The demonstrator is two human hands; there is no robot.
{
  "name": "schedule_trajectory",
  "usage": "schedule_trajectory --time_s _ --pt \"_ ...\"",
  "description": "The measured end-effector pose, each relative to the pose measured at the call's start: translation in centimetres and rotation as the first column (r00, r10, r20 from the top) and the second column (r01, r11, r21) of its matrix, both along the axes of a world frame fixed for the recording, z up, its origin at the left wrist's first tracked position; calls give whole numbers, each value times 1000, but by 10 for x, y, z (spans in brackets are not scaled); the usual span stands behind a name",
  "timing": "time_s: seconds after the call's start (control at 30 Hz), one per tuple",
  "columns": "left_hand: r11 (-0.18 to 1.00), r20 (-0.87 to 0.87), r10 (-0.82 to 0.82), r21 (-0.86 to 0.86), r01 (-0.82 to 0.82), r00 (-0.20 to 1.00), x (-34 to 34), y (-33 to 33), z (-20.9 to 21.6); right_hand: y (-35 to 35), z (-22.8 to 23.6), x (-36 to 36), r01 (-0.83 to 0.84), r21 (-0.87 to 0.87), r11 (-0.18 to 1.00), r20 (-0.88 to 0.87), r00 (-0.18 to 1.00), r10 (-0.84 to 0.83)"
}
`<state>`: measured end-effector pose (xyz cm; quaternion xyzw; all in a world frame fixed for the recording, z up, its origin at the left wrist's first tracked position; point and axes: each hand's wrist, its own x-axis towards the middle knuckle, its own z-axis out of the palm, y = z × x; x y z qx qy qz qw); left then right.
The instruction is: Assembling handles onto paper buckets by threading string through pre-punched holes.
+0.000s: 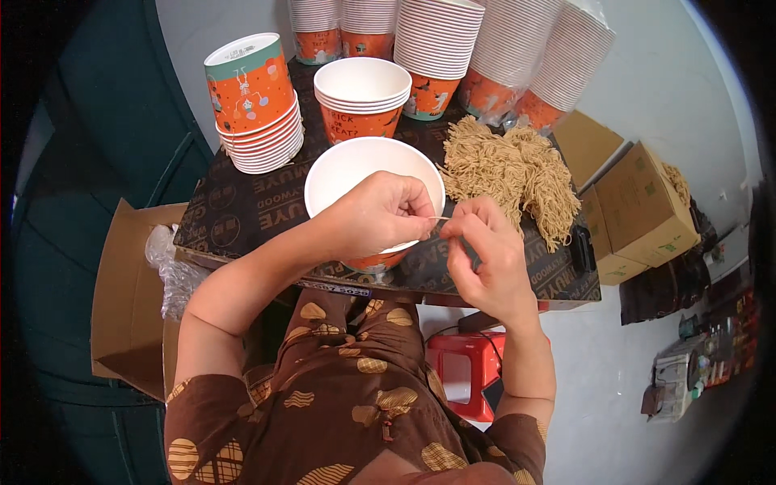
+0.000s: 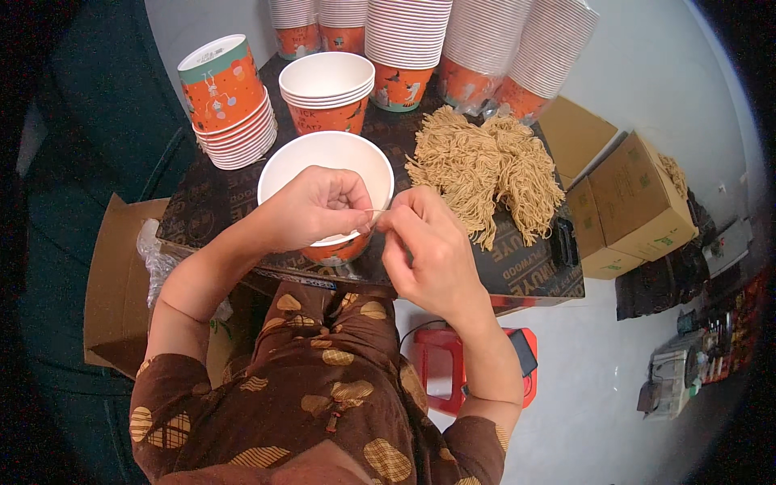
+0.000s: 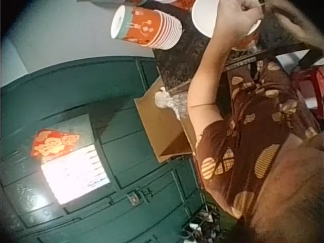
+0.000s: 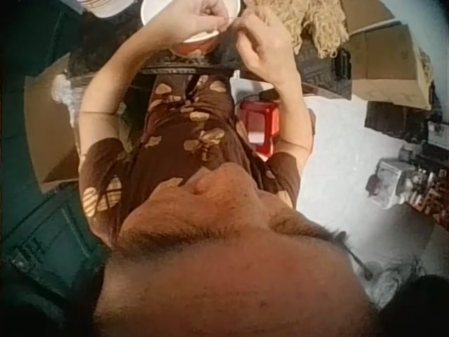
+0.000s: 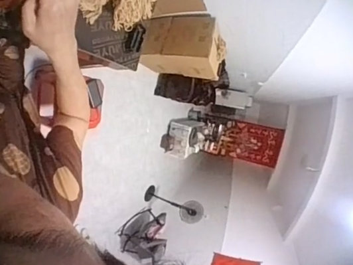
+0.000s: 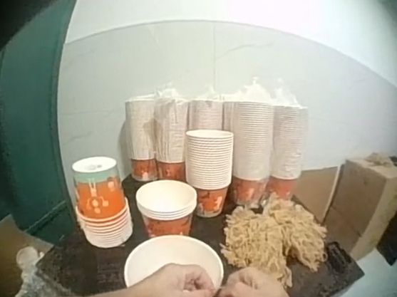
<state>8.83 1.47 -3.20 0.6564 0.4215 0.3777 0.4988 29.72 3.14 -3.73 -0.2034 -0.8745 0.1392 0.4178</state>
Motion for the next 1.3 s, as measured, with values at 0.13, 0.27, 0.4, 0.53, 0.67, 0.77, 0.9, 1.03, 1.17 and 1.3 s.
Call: schedule_trajectory --time_s 0.13,0.27,0.4,0.53,0.67,0.77,0.9,1.03,1.17,1.3 --pt "999 33 -10 39 8 999 0 0 0 4 -10 -3 63 83 995 -40 997 -59" --pt "1000 37 -9 24 8 999 0 -1 2 5 -14 -7 63 73 995 -84 995 -56" --pt "1000 73 -24 20 23 997 -1 -3 3 4 -15 -9 12 26 1000 -104 994 -9" --pt "999 77 -37 32 35 996 -1 -2 2 -2 -15 -9 -4 -169 986 -147 989 -22" --pt "998 112 -57 22 55 992 1 0 3 2 -21 -9 -11 -226 974 -210 977 -38" --pt "997 109 -57 49 52 992 -3 -3 3 0 -29 -9 -32 -345 938 -296 952 -76" --pt "990 30 -8 142 4 999 0 -10 5 -6 -29 -10 -40 -493 869 -297 947 -124" --pt "942 -46 -12 336 27 999 4 -27 6 -6 -29 -11 -46 -441 896 -146 989 -21" --pt "893 -86 86 449 -39 993 10 -43 5 -9 -27 -11 -78 -433 898 -71 996 52" --pt "655 -81 105 756 -8 991 21 -71 1 -8 -37 -11 -63 -456 888 -72 997 34"
